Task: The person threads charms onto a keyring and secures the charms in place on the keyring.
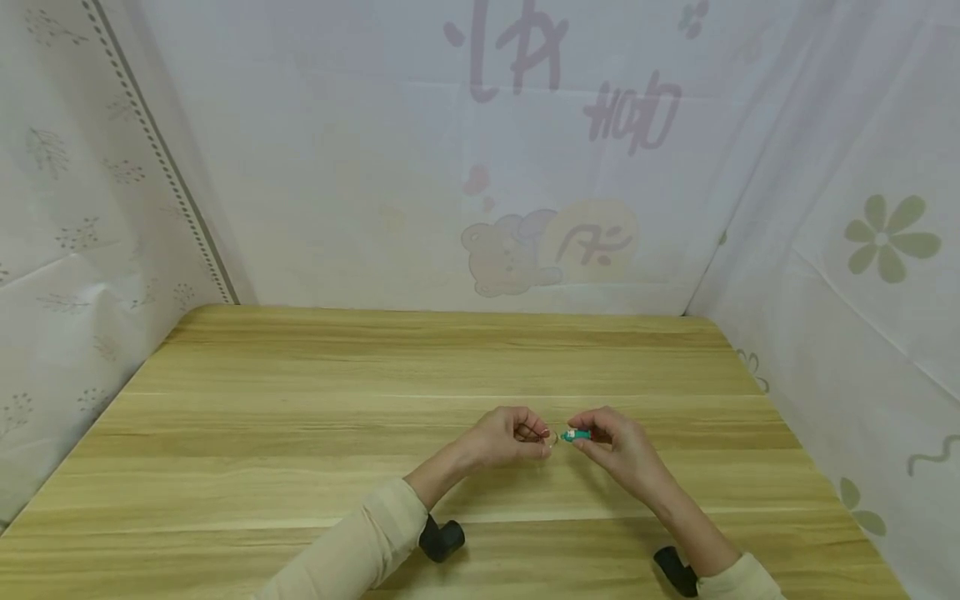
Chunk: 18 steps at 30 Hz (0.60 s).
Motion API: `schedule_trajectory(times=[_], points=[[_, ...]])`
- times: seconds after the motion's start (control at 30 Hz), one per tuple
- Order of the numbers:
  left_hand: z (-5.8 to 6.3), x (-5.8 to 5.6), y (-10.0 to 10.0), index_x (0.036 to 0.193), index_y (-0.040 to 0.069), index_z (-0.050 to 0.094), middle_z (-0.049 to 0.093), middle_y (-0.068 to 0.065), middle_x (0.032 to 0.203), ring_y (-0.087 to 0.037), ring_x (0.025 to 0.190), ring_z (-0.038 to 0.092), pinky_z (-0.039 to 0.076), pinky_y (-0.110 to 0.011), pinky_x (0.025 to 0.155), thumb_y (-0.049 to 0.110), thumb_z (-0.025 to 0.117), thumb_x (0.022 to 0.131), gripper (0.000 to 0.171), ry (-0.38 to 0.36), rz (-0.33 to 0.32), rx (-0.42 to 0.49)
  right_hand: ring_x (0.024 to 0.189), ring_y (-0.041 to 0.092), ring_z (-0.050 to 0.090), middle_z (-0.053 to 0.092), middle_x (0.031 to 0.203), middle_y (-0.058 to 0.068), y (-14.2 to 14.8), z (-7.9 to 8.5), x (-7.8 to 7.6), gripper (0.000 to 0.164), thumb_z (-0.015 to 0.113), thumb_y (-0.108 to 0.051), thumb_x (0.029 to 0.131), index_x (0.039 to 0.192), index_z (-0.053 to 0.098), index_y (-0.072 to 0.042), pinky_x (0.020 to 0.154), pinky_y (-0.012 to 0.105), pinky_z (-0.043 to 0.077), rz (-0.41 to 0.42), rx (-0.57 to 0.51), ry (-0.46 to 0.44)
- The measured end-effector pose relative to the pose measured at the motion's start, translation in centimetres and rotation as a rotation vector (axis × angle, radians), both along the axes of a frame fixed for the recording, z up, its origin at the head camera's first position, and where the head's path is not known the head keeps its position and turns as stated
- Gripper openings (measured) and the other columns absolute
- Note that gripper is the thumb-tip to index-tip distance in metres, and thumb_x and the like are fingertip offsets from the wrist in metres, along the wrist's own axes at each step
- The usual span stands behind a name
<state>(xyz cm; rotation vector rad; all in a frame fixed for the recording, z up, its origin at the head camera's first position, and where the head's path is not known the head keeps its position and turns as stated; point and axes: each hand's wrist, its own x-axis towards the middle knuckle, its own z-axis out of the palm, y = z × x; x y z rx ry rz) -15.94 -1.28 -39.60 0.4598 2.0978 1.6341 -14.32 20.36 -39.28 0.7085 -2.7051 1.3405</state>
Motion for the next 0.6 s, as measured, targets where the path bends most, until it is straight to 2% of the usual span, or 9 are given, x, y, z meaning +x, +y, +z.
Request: schedule_trajectory(times=[0.17,0.37,0.47,0.6], points=[[-0.04,0.20,0.22,0.100,0.000,0.063,0.064,0.000,0.088,-0.008,0.081,0.057,0.049,-0.019,0.073,0.009,0.072,0.082,0.022,0.133,0.010,-0.129,0.084,0.012,0.060,0.064,0.096,0.005,0.14,-0.34,-0.15,0.019,0.069,0.001,0.081,0.100,0.066,0.000,0.076,0.024,0.053,-0.005,0.028,0.008],[-0.02,0.42,0.39,0.096,0.005,0.065,0.066,0.001,0.085,-0.004,0.073,0.056,0.047,-0.017,0.067,0.015,0.074,0.081,0.020,0.359,0.006,-0.318,0.083,0.010,0.061,0.064,0.095,0.004,0.22,-0.69,-0.36,0.019,0.069,0.003,0.080,0.098,0.067,0.000,0.076,0.024,0.053,0.003,0.078,0.048],[-0.16,0.38,0.47,0.094,0.007,0.066,0.066,0.003,0.082,-0.001,0.068,0.054,0.045,-0.016,0.063,0.015,0.075,0.080,0.019,0.425,0.019,-0.388,0.082,0.009,0.060,0.063,0.095,0.003,0.25,-0.76,-0.51,0.019,0.069,0.004,0.080,0.098,0.067,0.000,0.076,0.024,0.053,0.003,0.100,0.063],[-0.39,0.30,0.52,0.093,0.010,0.067,0.064,0.005,0.079,0.000,0.066,0.052,0.043,-0.016,0.060,0.016,0.076,0.079,0.018,0.477,0.028,-0.451,0.081,0.008,0.058,0.063,0.095,0.002,0.28,-0.92,-0.69,0.020,0.069,0.005,0.079,0.098,0.067,-0.001,0.074,0.023,0.053,0.007,0.123,0.073]])
